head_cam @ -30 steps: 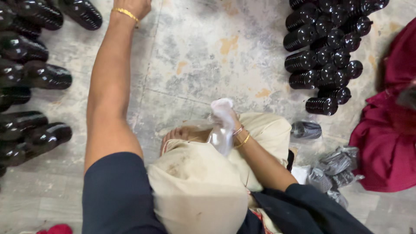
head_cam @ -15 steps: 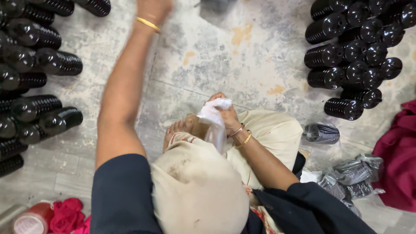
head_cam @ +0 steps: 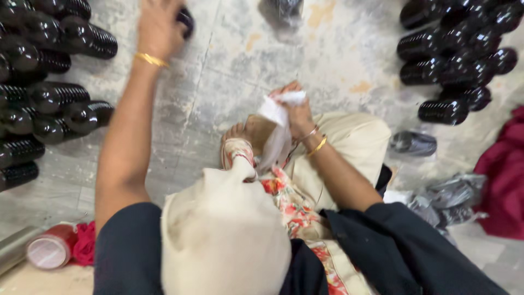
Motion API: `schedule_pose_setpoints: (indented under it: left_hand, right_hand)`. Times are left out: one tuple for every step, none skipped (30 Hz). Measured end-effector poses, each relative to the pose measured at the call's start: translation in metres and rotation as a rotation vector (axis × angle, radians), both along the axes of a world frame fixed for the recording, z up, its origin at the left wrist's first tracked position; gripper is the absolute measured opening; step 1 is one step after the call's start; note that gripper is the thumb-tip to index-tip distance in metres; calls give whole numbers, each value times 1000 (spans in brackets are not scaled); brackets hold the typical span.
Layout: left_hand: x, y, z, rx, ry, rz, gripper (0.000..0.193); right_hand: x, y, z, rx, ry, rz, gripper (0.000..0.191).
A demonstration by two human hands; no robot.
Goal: The person sits on the floor among piles of black plastic bottle caps and wraps each cap in a small clear plastic bag by hand, twisting the bag closed, and sets the wrapped cap aside with other finished ones.
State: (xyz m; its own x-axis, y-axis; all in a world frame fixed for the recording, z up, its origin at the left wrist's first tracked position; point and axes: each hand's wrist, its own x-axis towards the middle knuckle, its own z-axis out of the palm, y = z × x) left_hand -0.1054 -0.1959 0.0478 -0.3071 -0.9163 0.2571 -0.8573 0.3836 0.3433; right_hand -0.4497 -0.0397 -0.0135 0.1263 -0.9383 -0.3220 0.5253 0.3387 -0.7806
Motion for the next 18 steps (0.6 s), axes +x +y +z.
schedule_pose_setpoints:
  left_hand:
    - [-12,26,-2,29,1,-45,47]
    - [-23,52,-2,59,1,-92,52]
    - [-35,78,-1,34,-1,-149,52]
    - [-45,101,2,4,-1,-205,52]
    - [-53,119,8,-8,-4,-227,50]
    - [-57,132,14,-22,-4,-249,48]
    - [-57,140,21,-64,47,-220,46]
    - [-56,145,28,-108,103,-188,45]
    - [-59,149,33,-153,161,-153,45]
    - [-64,151,36,-27,346,-116,41]
    - [-69,152,38,100,530,-79,36]
    - [-75,153,38,229,712,-42,32]
    - [-83,155,35,213,702,-85,30]
    - [-93,158,31,200,689,-129,29]
    - [-99,161,25,189,676,-172,28]
    - [-102,163,19,197,752,-167,25]
    - [-105,164,12,205,829,-163,22]
    - [-107,166,6,216,906,-161,20]
  right_hand:
    - [5,-1,6,-48,-23,-51,31]
    - [10,2,12,-70,52,-60,27]
    - [15,2,16,-97,126,-70,24]
    - [20,3,19,-127,202,-78,21]
    - [27,5,20,-155,224,-80,19]
    - [33,7,20,-184,248,-81,16]
    - [39,8,20,-217,274,-80,14]
    - [45,9,19,-228,306,-96,12]
    - [51,10,18,-240,340,-108,11]
    - [56,10,16,-254,375,-119,11]
    - [60,11,14,-302,411,-131,10]
    - [63,13,13,-350,444,-143,11]
    - [66,13,11,-398,474,-156,13]
    - [68,14,10,-419,448,-156,11]
    - [69,15,9,-436,422,-156,10]
    - [71,15,9,-451,396,-158,9]
    - [72,15,8,-328,292,-126,6]
    - [73,14,7,-205,187,-96,8]
